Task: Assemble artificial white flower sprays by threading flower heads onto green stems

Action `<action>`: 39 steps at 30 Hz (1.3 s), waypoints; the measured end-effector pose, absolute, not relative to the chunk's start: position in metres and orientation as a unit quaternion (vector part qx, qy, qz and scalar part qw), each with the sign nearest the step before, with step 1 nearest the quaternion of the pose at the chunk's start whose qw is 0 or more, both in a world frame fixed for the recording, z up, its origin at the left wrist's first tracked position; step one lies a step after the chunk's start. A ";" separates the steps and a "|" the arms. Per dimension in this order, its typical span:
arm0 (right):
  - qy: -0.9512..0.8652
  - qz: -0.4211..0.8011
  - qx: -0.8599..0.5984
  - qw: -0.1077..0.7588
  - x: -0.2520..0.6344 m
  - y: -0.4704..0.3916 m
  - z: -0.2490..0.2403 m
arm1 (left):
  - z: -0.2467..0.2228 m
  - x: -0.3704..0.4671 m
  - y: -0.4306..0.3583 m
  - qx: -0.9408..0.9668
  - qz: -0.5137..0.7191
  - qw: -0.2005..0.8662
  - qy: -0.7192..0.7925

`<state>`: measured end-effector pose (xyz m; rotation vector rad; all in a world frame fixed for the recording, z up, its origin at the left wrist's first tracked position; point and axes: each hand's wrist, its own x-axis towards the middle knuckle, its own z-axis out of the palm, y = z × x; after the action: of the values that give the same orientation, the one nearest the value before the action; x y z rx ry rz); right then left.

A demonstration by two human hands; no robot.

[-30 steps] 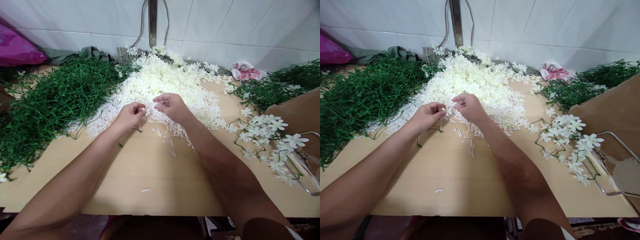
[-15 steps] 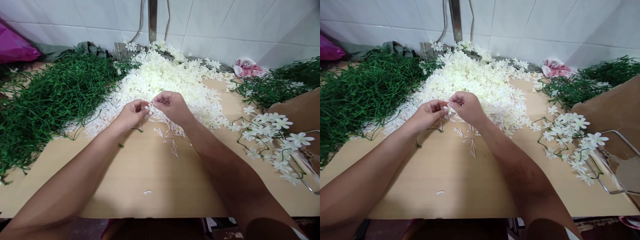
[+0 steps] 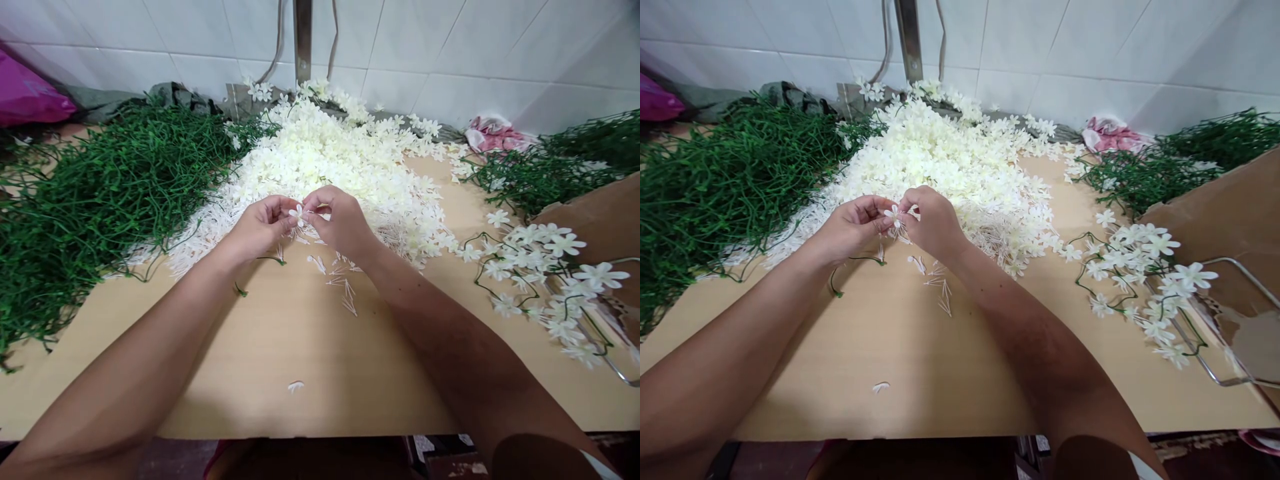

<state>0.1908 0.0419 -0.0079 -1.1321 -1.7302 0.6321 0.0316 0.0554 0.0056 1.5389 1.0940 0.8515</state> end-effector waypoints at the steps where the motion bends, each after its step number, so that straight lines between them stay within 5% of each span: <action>1: -0.703 0.264 -0.463 0.471 0.190 0.041 -0.008 | 0.005 0.031 0.056 0.641 0.352 0.511 0.452; 16: -0.760 0.122 -0.474 0.428 0.189 0.038 -0.010 | 0.004 0.026 0.059 0.624 0.374 0.540 0.424; 39: -0.522 0.541 -0.366 0.549 0.196 0.048 -0.009 | 0.007 0.032 0.056 0.614 0.389 0.534 0.432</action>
<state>0.1955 0.0478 -0.0093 -0.8655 -1.2350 1.2814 0.0321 0.0565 0.0067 1.4624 1.0289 0.9280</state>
